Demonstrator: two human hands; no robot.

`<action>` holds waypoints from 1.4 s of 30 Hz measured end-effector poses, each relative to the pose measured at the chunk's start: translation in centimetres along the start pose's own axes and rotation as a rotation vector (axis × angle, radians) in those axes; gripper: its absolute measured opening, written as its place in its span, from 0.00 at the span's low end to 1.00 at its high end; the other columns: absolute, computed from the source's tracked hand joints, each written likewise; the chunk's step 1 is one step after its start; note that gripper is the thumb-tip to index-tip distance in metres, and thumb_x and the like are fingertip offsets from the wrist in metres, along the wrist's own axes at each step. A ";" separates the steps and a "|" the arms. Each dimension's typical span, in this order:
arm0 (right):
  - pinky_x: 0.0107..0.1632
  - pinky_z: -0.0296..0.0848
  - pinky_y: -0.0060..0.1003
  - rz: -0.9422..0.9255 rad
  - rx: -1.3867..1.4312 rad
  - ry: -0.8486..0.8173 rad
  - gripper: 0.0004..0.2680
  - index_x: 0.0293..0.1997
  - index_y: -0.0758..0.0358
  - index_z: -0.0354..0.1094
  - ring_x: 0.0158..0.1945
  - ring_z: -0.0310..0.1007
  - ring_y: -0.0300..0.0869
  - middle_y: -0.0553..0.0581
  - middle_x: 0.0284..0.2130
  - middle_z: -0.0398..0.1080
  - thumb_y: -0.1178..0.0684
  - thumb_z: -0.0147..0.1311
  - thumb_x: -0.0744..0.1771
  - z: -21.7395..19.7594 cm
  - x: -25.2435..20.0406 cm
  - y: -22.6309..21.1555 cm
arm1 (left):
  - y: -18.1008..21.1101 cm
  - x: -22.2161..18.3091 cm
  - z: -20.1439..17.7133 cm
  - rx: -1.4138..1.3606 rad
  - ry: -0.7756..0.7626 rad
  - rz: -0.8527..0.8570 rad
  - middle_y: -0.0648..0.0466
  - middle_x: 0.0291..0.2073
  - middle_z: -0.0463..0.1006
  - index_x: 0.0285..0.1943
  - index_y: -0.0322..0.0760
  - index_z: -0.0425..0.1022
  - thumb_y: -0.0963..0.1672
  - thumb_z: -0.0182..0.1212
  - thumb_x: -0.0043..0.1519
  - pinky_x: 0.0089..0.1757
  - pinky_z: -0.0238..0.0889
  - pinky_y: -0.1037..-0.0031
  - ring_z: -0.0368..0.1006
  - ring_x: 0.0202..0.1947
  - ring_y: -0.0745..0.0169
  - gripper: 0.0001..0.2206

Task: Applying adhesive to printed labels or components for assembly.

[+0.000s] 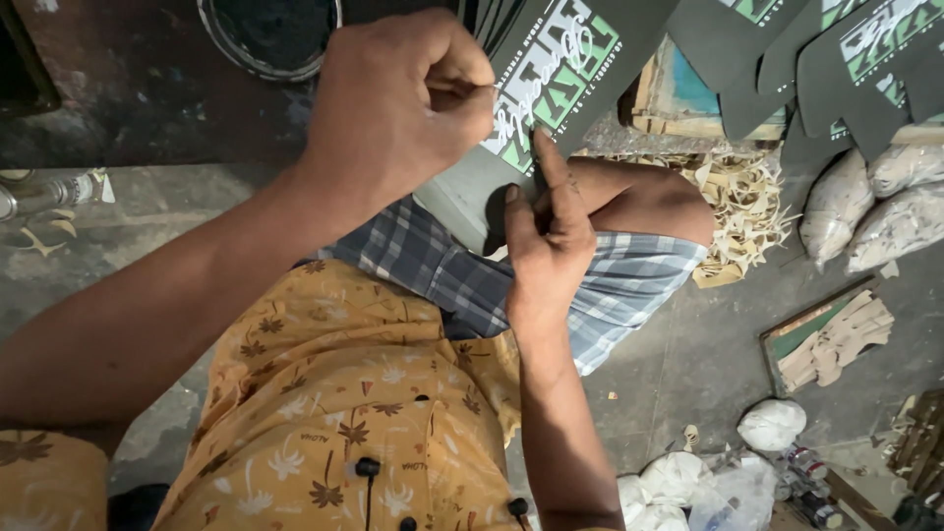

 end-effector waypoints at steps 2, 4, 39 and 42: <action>0.35 0.56 0.21 -0.009 0.001 -0.001 0.21 0.72 0.61 0.64 0.31 0.52 0.27 0.40 0.29 0.57 0.68 0.53 0.69 -0.1 0.0 0.0 | 0.2 0.0 0.0 -0.031 0.002 -0.023 0.54 0.33 0.80 0.37 0.32 0.75 0.36 0.68 0.65 0.36 0.72 0.77 0.80 0.34 0.68 0.06; 0.35 0.58 0.21 -0.019 -0.001 -0.001 0.20 0.72 0.61 0.64 0.30 0.53 0.28 0.40 0.28 0.57 0.67 0.53 0.69 -0.1 -0.2 -0.3 | 0.4 -0.1 -0.1 -0.063 0.005 -0.046 0.55 0.34 0.80 0.38 0.32 0.75 0.36 0.68 0.65 0.37 0.73 0.78 0.81 0.35 0.69 0.06; 0.59 0.69 0.43 -0.607 -0.777 0.260 0.17 0.60 0.74 0.63 0.56 0.70 0.57 0.70 0.53 0.67 0.64 0.58 0.65 0.3 0.6 -5.2 | 4.0 -2.8 -0.3 -0.202 0.039 -0.364 0.53 0.35 0.82 0.41 0.32 0.77 0.37 0.69 0.61 0.34 0.69 0.79 0.78 0.34 0.71 0.05; 0.52 0.72 0.36 -0.307 -0.442 0.258 0.14 0.59 0.70 0.65 0.45 0.72 0.43 0.60 0.46 0.71 0.63 0.58 0.67 -0.2 1.2 -2.7 | 3.5 -3.3 -0.2 -0.238 0.037 -0.377 0.53 0.35 0.82 0.41 0.31 0.77 0.38 0.69 0.62 0.33 0.68 0.79 0.77 0.33 0.73 0.05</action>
Point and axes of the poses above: each hand's wrist, its own x-axis towards the middle knuckle, its own z-axis out of the palm, y = z × x, the point moved 2 cm from there along x, towards the middle knuckle
